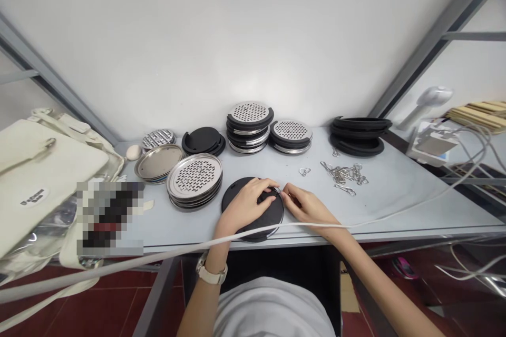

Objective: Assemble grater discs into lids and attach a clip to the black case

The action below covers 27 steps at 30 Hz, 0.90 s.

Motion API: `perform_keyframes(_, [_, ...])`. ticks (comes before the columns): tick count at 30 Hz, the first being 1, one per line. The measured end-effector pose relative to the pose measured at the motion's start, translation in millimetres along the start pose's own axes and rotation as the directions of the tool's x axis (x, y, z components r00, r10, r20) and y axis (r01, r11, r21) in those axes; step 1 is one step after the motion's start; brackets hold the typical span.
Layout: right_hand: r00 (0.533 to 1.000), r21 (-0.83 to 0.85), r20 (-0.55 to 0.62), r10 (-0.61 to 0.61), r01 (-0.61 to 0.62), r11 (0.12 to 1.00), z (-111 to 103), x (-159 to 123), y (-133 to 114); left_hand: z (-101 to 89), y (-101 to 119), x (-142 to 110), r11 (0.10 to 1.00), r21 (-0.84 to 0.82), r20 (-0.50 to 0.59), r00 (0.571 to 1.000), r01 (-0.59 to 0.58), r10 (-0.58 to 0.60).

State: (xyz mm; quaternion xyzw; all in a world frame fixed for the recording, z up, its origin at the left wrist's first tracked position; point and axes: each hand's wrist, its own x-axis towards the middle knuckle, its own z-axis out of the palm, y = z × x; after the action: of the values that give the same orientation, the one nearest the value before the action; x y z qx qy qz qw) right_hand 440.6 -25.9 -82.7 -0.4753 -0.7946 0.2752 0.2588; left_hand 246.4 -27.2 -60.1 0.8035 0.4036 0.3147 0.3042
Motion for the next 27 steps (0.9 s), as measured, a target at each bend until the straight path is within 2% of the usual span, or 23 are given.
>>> perform_keyframes(27, [1.000,0.031,0.007,0.009,-0.009,0.999,1.7,1.6,2.5,-0.9,2.2,-0.8,1.000,-0.028,0.005,1.000,0.012,-0.012])
